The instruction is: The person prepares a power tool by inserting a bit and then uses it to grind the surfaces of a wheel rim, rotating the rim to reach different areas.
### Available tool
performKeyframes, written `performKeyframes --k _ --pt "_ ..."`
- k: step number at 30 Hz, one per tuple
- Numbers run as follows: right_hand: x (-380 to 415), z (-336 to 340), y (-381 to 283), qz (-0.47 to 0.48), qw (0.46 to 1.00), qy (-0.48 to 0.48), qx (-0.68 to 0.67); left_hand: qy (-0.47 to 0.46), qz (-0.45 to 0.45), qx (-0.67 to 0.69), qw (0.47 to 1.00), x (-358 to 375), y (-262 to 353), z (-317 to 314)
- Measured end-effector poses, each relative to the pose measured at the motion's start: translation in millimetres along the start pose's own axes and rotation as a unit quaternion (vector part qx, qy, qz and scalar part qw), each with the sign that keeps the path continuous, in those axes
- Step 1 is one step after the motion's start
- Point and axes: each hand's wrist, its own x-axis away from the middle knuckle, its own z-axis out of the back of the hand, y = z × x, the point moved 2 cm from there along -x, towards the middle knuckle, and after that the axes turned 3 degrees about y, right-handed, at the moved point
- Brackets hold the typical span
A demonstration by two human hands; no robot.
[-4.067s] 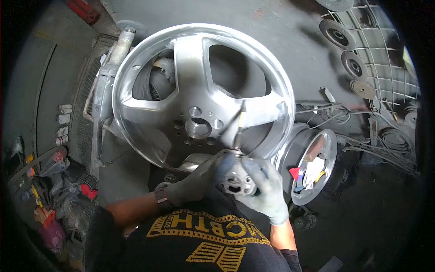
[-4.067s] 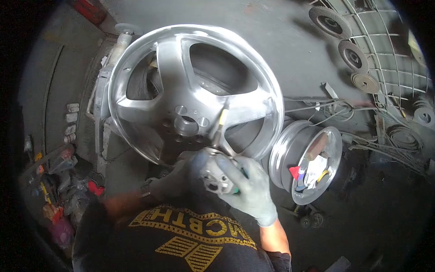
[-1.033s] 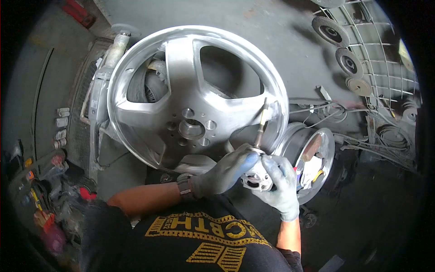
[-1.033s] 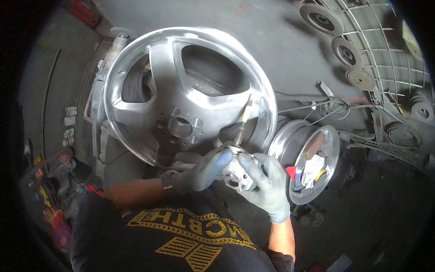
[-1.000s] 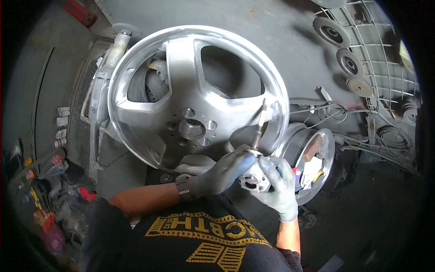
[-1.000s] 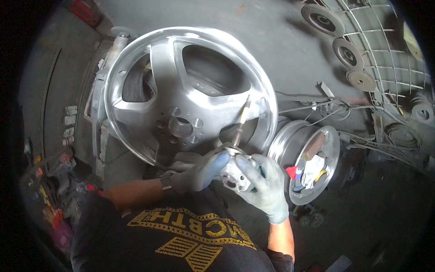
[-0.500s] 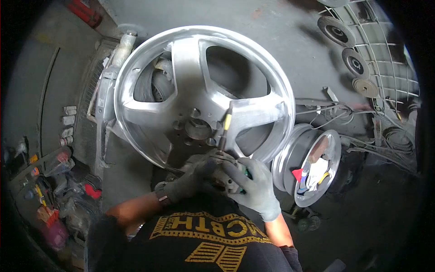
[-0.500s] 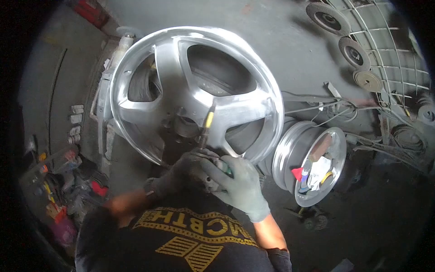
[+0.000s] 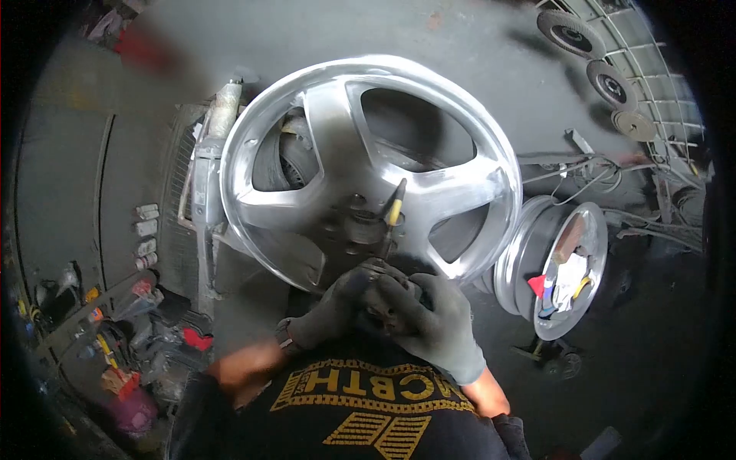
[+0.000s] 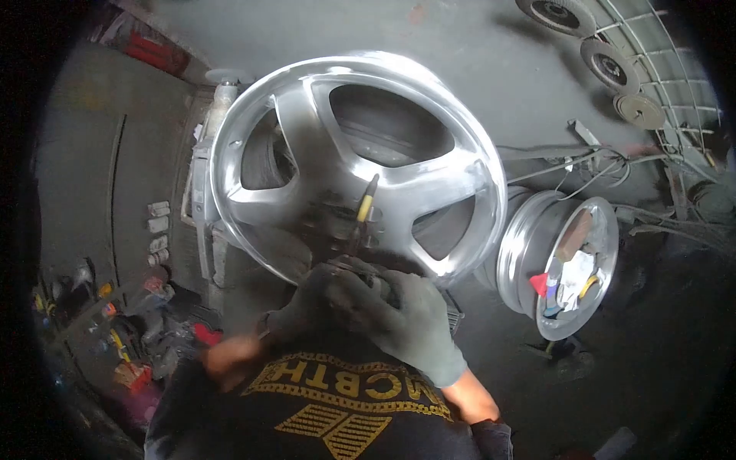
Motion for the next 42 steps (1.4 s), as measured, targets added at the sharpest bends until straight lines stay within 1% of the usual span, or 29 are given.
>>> performKeyframes --k 1,3,4,6,7,9,10,11,12,13,14,16,18,20,21,22,23,25,26,28,29,30,32,33,34,36,37,40,42 --pt "-5.8 -4.5 -3.8 0.022 0.999 0.028 -0.013 -0.005 0.005 -0.007 1.0 5.6 5.9 3.7" --pt "-13.1 -14.8 -9.9 0.04 0.997 0.066 -0.031 0.083 0.047 0.115 0.989 15.1 14.4 13.9" --pt "-15.1 -22.3 -11.2 0.04 0.996 0.075 -0.014 0.077 0.052 0.105 0.99 15.9 20.3 19.9" --pt "-19.9 -32.2 -13.2 0.035 0.995 0.094 -0.001 0.112 0.057 0.287 0.95 14.0 29.5 31.6" --pt "-23.0 -35.1 -14.2 0.048 0.993 0.109 0.005 0.106 0.062 0.278 0.953 14.4 31.3 33.0" --pt "-23.7 -36.5 -16.9 0.054 0.989 0.134 0.008 0.159 0.083 0.234 0.956 17.9 31.9 36.1" --pt "-22.1 -35.1 -18.1 0.036 0.994 0.105 -0.003 0.152 0.088 0.225 0.958 18.6 30.7 34.7" --pt "-19.4 -33.7 -18.4 0.017 0.997 0.075 -0.013 0.146 0.108 0.291 0.939 18.6 25.6 30.6" --pt "-14.9 -31.5 -18.0 0.01 0.996 0.087 -0.016 0.138 0.128 0.355 0.916 19.1 17.5 26.8" --pt "-9.0 -29.7 -17.6 0.011 0.995 0.098 0.01 0.113 0.127 0.374 0.912 21.4 -3.3 25.4" --pt "-3.4 -29.2 -17.1 0.012 0.993 0.108 0.036 0.105 0.135 0.364 0.916 20.2 -3.1 19.1" --pt "6.5 -30.2 -14.3 -0.001 0.991 0.126 0.038 0.132 0.171 0.442 0.871 19.0 -4.6 10.0" --pt "11.7 -37.0 -15.0 -0.011 0.989 0.142 0.037 0.1 0.163 0.412 0.891 24.7 -23.2 18.9" --pt "12.9 -49.6 -14.0 -0.004 0.986 0.159 0.047 0.192 0.145 0.331 0.913 22.5 -16.7 19.9" --pt "10.8 -56.3 -15.1 -0.007 0.985 0.167 0.042 0.195 0.119 0.299 0.927 22.9 -7.4 21.7" --pt "6.7 -64.8 -18.4 -0.011 0.986 0.149 0.069 0.193 0.122 0.29 0.929 23.4 -5.2 25.8" --pt "3.0 -71.8 -22.6 -0.014 0.987 0.129 0.095 0.222 0.127 0.335 0.907 25.9 -3.4 31.1" --pt "-6.8 -77.2 -26.9 -0.009 0.984 0.136 0.117 0.26 0.129 0.42 0.86 29.3 -5.5 43.6" --pt "-11.0 -78.6 -27.3 -0.001 0.98 0.136 0.147 0.259 0.13 0.415 0.863 31.6 -6.6 47.5" --pt "-11.9 -81.7 -26.5 0.003 0.978 0.154 0.143 0.216 0.115 0.447 0.86 30.3 -4.1 49.9" --pt "-9.8 -82.3 -26.1 -0.007 0.977 0.155 0.146 0.254 0.123 0.378 0.882 27.9 -0.7 45.6" --pt "-7.3 -82.6 -25.6 -0.017 0.977 0.154 0.149 0.251 0.125 0.377 0.883 24.3 -2.9 41.0" --pt "2.6 -78.8 -22.2 -0.029 0.975 0.161 0.15 0.246 0.12 0.298 0.915 19.3 -7.1 33.1" --pt "6.8 -77.2 -20.5 -0.038 0.974 0.168 0.15 0.237 0.146 0.288 0.916 21.7 -35.8 41.7" --pt "9.4 -77.4 -19.1 -0.041 0.973 0.169 0.151 0.209 0.139 0.298 0.921 14.4 -16.9 30.8" --pt "12.2 -78.4 -17.0 -0.047 0.968 0.179 0.171 0.223 0.166 0.354 0.893 14.1 -34.1 33.3" --pt "11.1 -79.8 -17.6 -0.048 0.967 0.18 0.171 0.222 0.166 0.353 0.893 15.3 -32.2 34.5" --pt "-0.6 -84.4 -25.1 -0.037 0.967 0.186 0.168 0.219 0.131 0.324 0.911 23.1 -14.9 40.6" --pt "-12.8 -84.7 -32.7 -0.017 0.968 0.18 0.176 0.219 0.054 0.366 0.903 27.6 -0.8 42.9"
